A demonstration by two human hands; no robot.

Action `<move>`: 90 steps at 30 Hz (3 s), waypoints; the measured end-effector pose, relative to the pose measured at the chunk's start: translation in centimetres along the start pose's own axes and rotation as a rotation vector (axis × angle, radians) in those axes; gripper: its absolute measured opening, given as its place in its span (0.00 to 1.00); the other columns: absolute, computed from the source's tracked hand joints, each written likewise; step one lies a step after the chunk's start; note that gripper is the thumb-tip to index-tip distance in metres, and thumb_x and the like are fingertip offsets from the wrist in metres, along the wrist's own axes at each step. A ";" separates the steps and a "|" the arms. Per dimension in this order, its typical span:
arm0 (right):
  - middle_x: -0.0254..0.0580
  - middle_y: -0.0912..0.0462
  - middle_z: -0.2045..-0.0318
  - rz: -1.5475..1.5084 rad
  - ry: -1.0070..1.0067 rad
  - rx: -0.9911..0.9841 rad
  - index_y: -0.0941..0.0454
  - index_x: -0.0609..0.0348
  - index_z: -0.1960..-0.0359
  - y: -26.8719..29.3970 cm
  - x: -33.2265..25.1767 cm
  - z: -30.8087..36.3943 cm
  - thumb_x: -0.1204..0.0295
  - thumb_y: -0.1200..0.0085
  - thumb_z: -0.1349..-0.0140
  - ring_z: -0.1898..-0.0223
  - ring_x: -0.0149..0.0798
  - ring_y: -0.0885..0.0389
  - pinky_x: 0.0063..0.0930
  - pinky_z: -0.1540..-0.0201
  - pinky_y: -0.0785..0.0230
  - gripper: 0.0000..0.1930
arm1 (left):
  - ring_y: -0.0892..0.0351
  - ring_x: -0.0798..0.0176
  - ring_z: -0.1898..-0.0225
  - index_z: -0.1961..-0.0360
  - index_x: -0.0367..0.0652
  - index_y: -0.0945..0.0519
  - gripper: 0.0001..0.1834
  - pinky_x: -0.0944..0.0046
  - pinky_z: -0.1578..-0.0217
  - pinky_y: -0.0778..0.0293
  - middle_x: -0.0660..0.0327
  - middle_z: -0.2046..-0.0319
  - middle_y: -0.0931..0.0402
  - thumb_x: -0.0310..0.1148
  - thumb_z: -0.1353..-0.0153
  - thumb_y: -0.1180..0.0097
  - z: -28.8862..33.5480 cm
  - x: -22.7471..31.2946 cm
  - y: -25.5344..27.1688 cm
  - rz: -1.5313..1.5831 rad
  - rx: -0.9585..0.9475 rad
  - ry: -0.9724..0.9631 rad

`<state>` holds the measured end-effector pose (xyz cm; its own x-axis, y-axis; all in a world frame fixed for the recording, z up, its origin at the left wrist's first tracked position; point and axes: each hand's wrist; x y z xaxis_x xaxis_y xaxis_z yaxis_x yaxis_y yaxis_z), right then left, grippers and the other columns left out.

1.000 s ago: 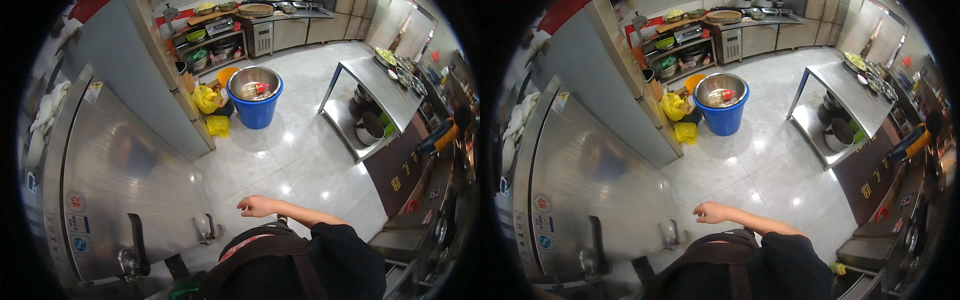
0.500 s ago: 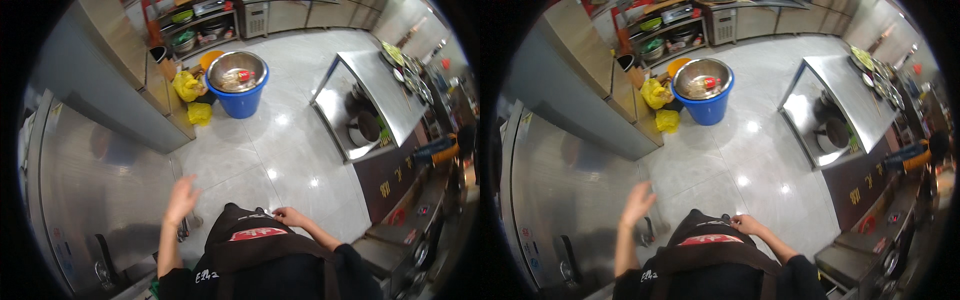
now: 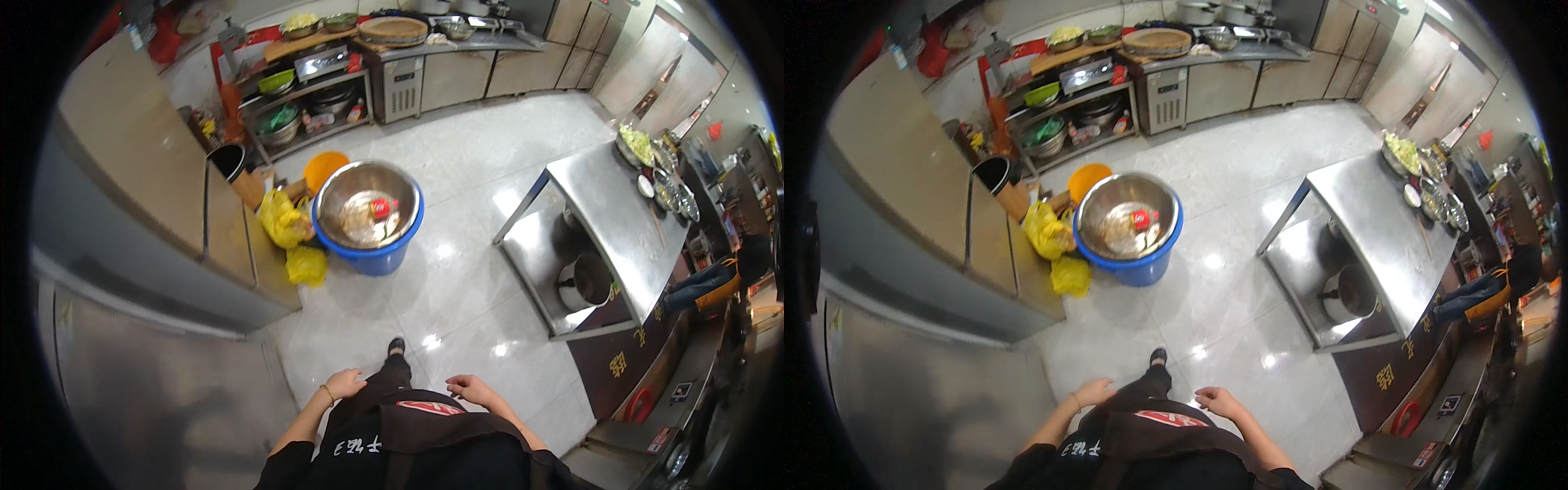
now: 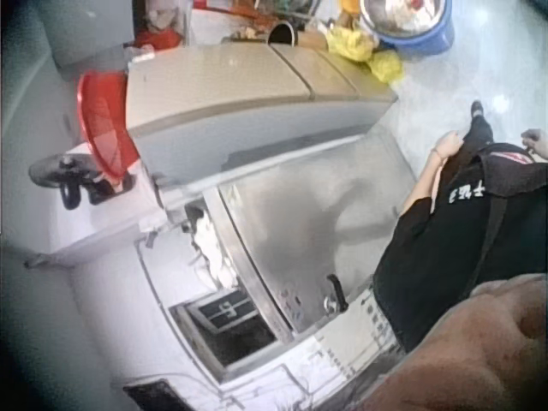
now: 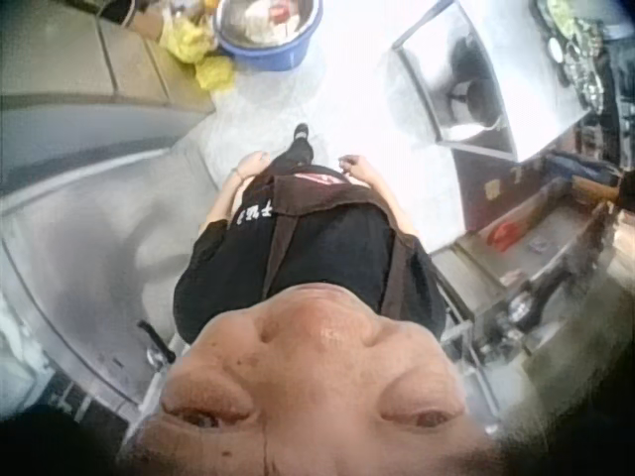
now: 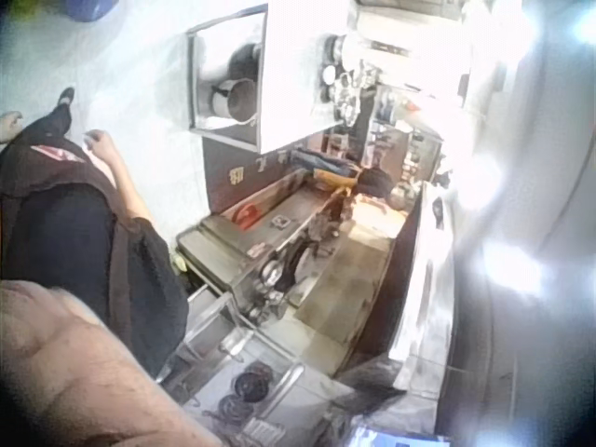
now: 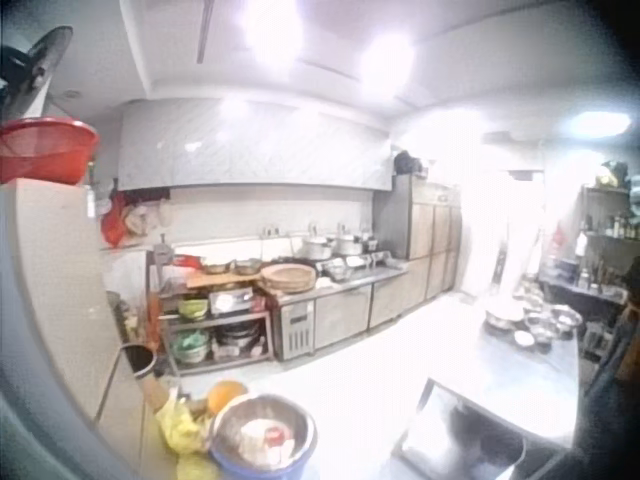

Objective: The person carries a large metal pot into the kitchen, places it on a counter, then handles a red plastic bag and a small white object, storing them in a refrigerator. They later pick up a digital thermometer, walk through the dining area, and pick up a phone from a table.

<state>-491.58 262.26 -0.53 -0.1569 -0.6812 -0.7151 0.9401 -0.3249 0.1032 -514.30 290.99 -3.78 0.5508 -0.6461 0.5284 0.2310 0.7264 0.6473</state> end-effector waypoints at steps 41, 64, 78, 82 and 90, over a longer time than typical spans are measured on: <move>0.41 0.19 0.75 -0.097 -0.106 0.649 0.21 0.60 0.66 52.5 -21.1 -42.0 0.62 0.47 0.47 0.74 0.31 0.23 0.28 0.66 0.30 0.14 | 0.25 0.63 0.74 0.61 0.41 0.29 0.12 0.64 0.73 0.30 0.56 0.71 0.24 0.36 0.43 0.53 -75.4 5.9 40.7 0.758 -0.123 0.595; 0.49 0.19 0.71 -0.030 -0.045 0.774 0.21 0.61 0.66 96.9 -26.9 -55.5 0.62 0.49 0.52 0.68 0.44 0.21 0.34 0.62 0.30 0.16 | 0.25 0.60 0.75 0.61 0.39 0.30 0.13 0.61 0.76 0.27 0.54 0.72 0.25 0.36 0.43 0.50 -118.2 38.5 47.6 0.522 -0.383 0.399; 0.40 0.28 0.91 -0.269 -0.445 0.877 0.25 0.59 0.89 109.8 -21.9 -60.4 0.66 0.54 0.54 0.90 0.35 0.29 0.31 0.84 0.35 0.13 | 0.28 0.63 0.81 0.70 0.39 0.32 0.06 0.65 0.84 0.32 0.58 0.79 0.29 0.31 0.43 0.54 -146.9 55.0 60.1 0.542 -0.282 0.403; 0.42 0.23 0.83 -1.019 -0.641 1.046 0.24 0.61 0.79 106.4 -20.1 -60.1 0.68 0.51 0.46 0.86 0.35 0.25 0.28 0.85 0.33 0.10 | 0.29 0.64 0.83 0.73 0.40 0.33 0.05 0.67 0.87 0.33 0.59 0.81 0.30 0.30 0.43 0.55 -157.0 67.5 62.2 0.490 -0.278 0.177; 0.42 0.23 0.83 -1.238 -0.592 0.927 0.23 0.59 0.80 112.8 -20.6 -63.4 0.66 0.52 0.47 0.83 0.38 0.23 0.31 0.80 0.31 0.11 | 0.24 0.63 0.73 0.57 0.37 0.30 0.15 0.67 0.75 0.27 0.54 0.70 0.24 0.37 0.41 0.53 -167.2 88.8 55.7 0.387 -0.464 -0.078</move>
<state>-363.11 281.26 -17.98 -0.9146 0.2031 -0.3497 -0.2890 -0.9331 0.2141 -318.40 313.26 -12.69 0.6081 -0.3172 0.7277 0.3612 0.9269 0.1022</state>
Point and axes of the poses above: each hand's wrist, its own z-axis away from the middle knuckle, its own y-axis out of the back of the hand, x = y × z
